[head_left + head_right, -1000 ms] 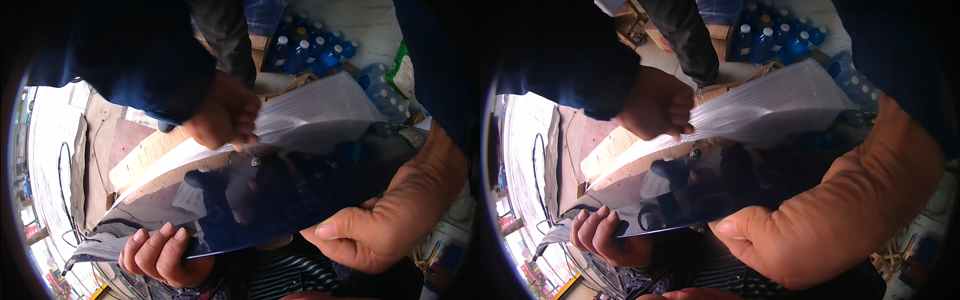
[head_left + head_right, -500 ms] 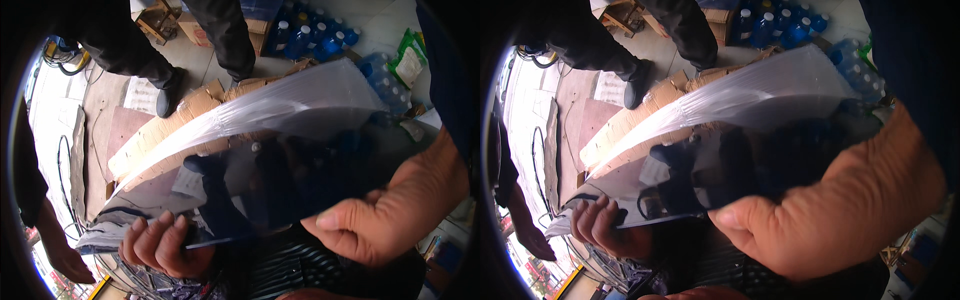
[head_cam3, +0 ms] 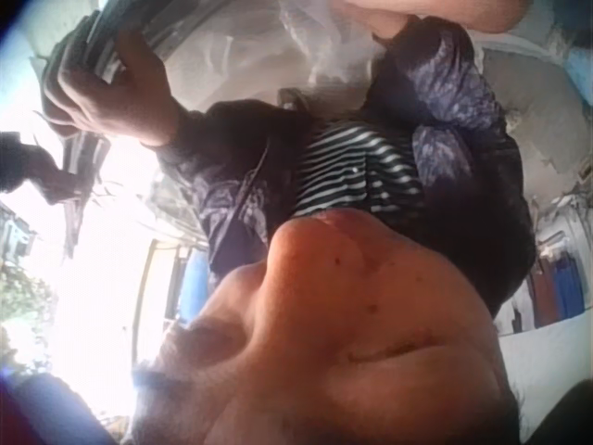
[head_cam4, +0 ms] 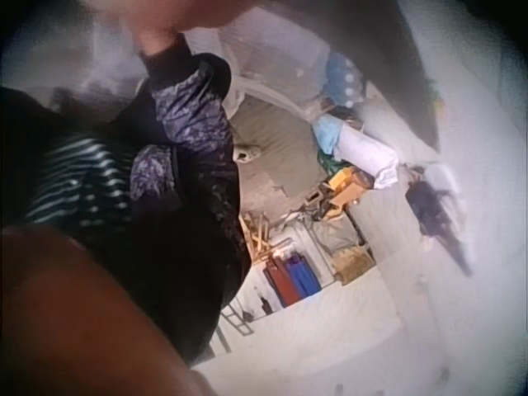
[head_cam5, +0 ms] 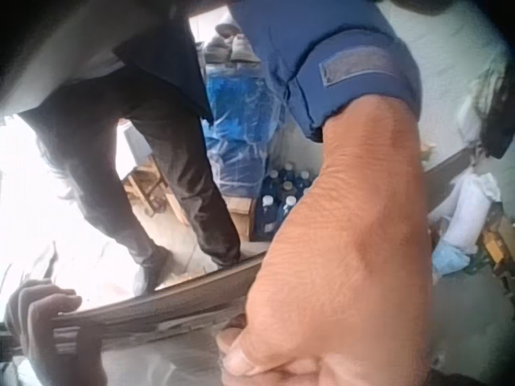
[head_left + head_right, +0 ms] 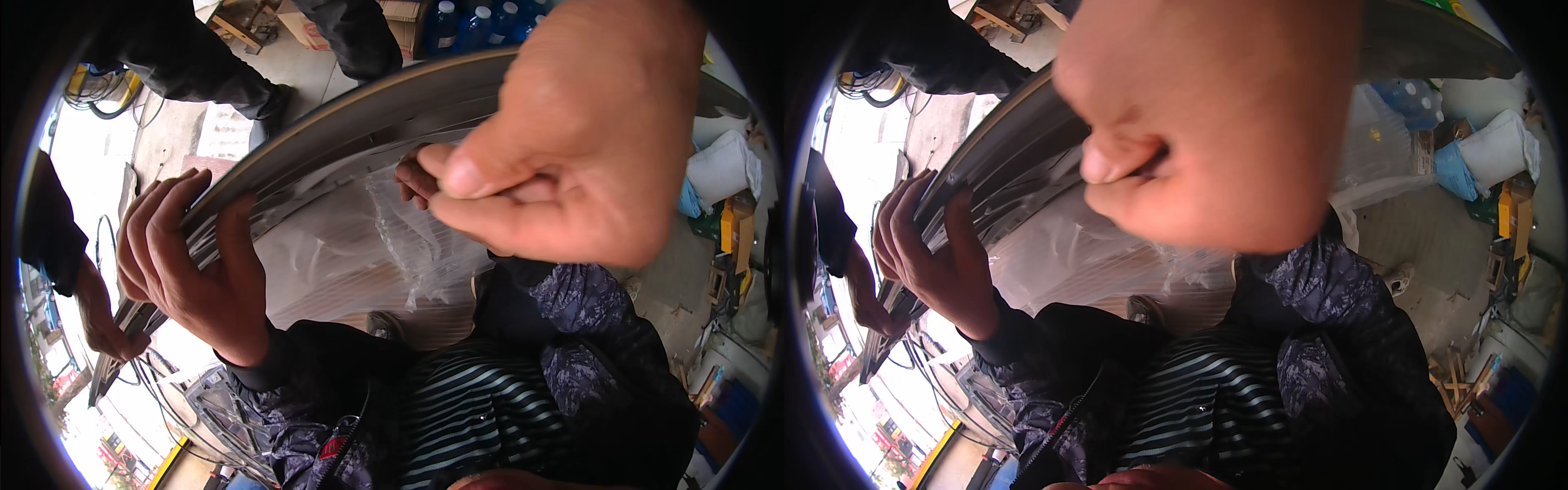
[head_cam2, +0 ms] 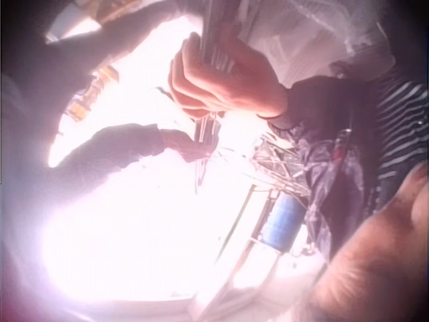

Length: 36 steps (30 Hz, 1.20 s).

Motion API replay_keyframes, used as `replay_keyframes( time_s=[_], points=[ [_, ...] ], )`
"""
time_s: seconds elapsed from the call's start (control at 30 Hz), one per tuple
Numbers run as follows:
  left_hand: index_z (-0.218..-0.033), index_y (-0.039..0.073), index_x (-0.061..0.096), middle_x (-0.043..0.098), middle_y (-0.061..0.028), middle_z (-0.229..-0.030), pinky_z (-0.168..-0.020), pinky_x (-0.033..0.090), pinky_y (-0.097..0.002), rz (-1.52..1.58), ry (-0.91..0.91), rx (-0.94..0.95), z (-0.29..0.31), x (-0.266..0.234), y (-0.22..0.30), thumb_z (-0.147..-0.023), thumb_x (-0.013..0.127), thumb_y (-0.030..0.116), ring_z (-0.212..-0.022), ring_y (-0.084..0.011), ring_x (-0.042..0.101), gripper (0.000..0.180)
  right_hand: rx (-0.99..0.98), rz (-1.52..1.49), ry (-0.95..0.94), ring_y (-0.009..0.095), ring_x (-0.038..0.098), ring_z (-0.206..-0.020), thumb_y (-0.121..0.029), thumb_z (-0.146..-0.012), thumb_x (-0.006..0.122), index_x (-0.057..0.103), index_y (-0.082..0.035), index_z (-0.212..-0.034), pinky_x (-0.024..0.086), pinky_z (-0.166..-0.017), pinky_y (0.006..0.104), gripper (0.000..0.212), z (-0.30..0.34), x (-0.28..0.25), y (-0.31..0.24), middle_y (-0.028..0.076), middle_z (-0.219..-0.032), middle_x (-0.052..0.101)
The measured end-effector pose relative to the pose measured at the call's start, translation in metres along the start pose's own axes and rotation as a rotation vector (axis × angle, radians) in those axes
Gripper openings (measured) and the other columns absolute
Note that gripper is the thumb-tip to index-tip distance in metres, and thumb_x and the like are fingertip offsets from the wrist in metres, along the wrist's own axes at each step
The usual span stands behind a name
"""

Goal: The person removes a protective film from a large gray car part, then positions and presses a rubber seal along its perimeter. A coworker assists by holding the part and using shears to trim the seal. The part is placed on bubble wrap on the floor.

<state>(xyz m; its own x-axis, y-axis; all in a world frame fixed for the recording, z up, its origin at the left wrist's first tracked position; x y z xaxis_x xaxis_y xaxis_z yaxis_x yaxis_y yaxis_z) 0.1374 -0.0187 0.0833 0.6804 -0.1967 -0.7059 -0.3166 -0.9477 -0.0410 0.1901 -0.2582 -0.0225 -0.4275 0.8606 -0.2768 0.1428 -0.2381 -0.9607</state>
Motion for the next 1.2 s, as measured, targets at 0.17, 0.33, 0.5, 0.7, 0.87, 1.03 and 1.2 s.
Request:
replay_keyframes(
  time_s=[0.17,0.33,0.5,0.7,0.87,1.03,1.2],
  points=[
    [-0.115,0.015,0.074,0.073,-0.0023,-0.112,-0.106,0.035,-0.0387,0.004,-0.023,-0.051,0.009,-0.005,-0.003,-0.082,0.085,0.021,-0.113,-0.0234,0.064,0.035,0.229,-0.293,0.292,0.018,0.071,-0.089,-0.009,-0.099,0.065,0.071,0.008,-0.112,0.062,-0.081,0.0291,0.022,0.004,0.016,0.085,0.011,-0.098,0.074],
    [-0.106,0.016,0.075,0.072,-0.0019,-0.102,-0.101,0.038,-0.0381,0.018,-0.072,-0.114,0.031,-0.023,0.009,-0.086,0.082,0.024,-0.103,-0.021,0.065,0.023,0.302,-0.321,0.397,0.017,0.071,-0.089,-0.008,-0.099,0.064,0.071,0.008,-0.112,0.061,-0.081,0.0291,0.021,0.033,0.009,0.109,0.011,-0.099,0.074],
    [-0.098,0.026,0.079,0.076,0.0069,-0.092,-0.105,0.035,-0.0396,0.039,-0.079,-0.175,0.079,-0.05,0.03,-0.091,0.075,0.02,-0.096,-0.017,0.066,0.01,0.373,-0.276,0.552,0.017,0.071,-0.089,-0.007,-0.099,0.064,0.071,0.008,-0.111,0.061,-0.081,0.0292,0.021,0.081,-0.022,0.121,0.011,-0.099,0.073],
    [-0.116,0.028,0.074,0.077,0.006,-0.104,-0.111,0.032,-0.0441,0.17,-0.152,0.045,0.116,-0.078,0.055,-0.097,0.069,0.031,-0.108,-0.0168,0.063,0.02,0.523,-0.192,0.744,0.017,0.071,-0.089,-0.006,-0.099,0.064,0.071,0.008,-0.111,0.061,-0.081,0.0292,0.02,0.15,-0.057,0.16,0.011,-0.1,0.073],
    [-0.148,0.033,0.054,0.06,0.0065,-0.15,-0.123,0.026,-0.0445,0.139,-1.31,0.458,0.157,-0.11,0.049,-0.102,0.065,0.046,-0.146,-0.0189,0.046,0.049,0.634,-0.153,0.834,0.017,0.07,-0.089,-0.005,-0.098,0.064,0.071,0.008,-0.11,0.061,-0.081,0.0293,0.019,0.194,-0.053,0.194,0.011,-0.1,0.073],
    [-0.145,0.037,0.055,0.06,0.012,-0.148,-0.125,0.025,-0.0417,0.196,-0.805,0.345,0.166,-0.111,0.055,-0.105,0.055,0.052,-0.144,-0.0147,0.046,0.042,0.699,-0.142,0.784,0.017,0.07,-0.089,-0.004,-0.098,0.064,0.07,0.008,-0.11,0.06,-0.081,0.0294,0.018,0.213,-0.034,0.224,0.011,-0.1,0.073],
    [-0.145,0.038,0.053,0.061,0.0152,-0.145,-0.122,0.028,-0.0398,0.122,-0.518,0.341,0.18,-0.102,0.065,-0.106,0.055,0.05,-0.133,-0.0107,0.053,0.041,0.771,-0.061,0.721,0.016,0.07,-0.089,-0.003,-0.098,0.064,0.07,0.008,-0.11,0.06,-0.081,0.0294,0.017,0.238,-0.011,0.247,0.011,-0.101,0.073]
  ],
)
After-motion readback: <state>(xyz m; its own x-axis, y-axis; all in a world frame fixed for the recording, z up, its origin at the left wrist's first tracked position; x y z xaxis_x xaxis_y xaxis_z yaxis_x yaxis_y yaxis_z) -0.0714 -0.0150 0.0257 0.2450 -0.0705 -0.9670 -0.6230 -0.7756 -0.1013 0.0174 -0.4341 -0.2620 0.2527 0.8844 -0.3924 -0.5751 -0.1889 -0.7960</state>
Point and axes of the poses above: each hand's wrist, its own z-axis away from the middle knuckle, its own x-axis out of the palm, y = z × x, the point moved 9 cm from there along -z, towards the middle knuckle
